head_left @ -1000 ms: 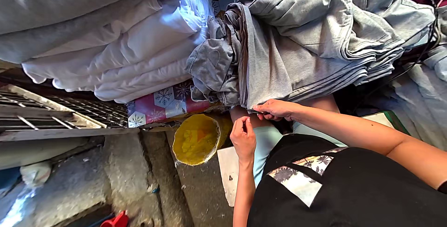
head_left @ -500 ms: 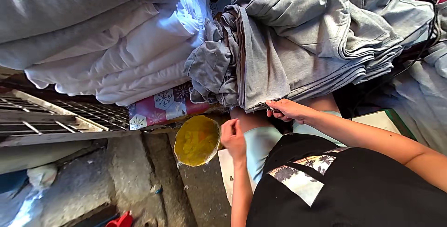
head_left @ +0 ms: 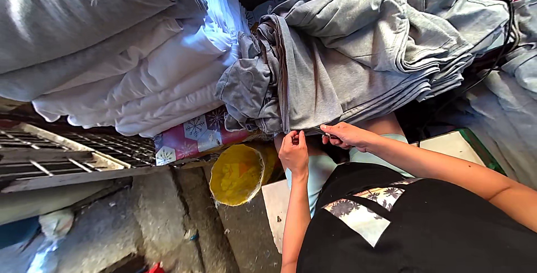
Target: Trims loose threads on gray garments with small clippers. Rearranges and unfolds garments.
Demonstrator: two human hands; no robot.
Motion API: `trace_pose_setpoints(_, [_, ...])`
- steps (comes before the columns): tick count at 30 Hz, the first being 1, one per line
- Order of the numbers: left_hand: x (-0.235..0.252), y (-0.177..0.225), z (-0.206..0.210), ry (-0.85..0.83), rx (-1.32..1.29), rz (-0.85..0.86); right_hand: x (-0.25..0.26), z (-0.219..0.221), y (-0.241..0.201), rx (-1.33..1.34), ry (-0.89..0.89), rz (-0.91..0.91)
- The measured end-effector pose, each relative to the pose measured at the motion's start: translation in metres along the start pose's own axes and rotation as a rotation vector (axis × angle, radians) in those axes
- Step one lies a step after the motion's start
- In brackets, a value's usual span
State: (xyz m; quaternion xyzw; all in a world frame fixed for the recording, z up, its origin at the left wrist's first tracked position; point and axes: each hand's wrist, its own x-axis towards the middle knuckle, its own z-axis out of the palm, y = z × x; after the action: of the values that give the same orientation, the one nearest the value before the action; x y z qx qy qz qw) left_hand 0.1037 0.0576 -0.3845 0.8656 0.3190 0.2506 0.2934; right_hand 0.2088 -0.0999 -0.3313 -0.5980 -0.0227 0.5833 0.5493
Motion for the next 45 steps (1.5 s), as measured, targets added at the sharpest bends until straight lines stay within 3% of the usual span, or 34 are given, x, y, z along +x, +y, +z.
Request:
trace_pose_setpoints(7, [0.005,-0.005,0.012,0.013,-0.009,0.016,-0.004,-0.008,0.001,0.029,0.002,-0.015])
trace_pose_setpoints(20, [-0.010,0.005,-0.028,0.040,-0.059,0.133,0.014,0.017,-0.002,-0.178,-0.101,-0.018])
trace_pose_setpoints(36, [-0.010,0.008,-0.024,0.055,-0.045,0.170,0.029,0.020,-0.007,0.076,-0.143,0.154])
trace_pose_setpoints(42, [-0.012,-0.002,-0.031,0.018,-0.099,0.086,0.027,0.023,-0.004,0.058,-0.083,0.113])
trace_pose_setpoints(45, [-0.013,-0.021,-0.053,-0.036,0.087,-0.077,0.020,0.014,-0.002,0.064,-0.101,0.106])
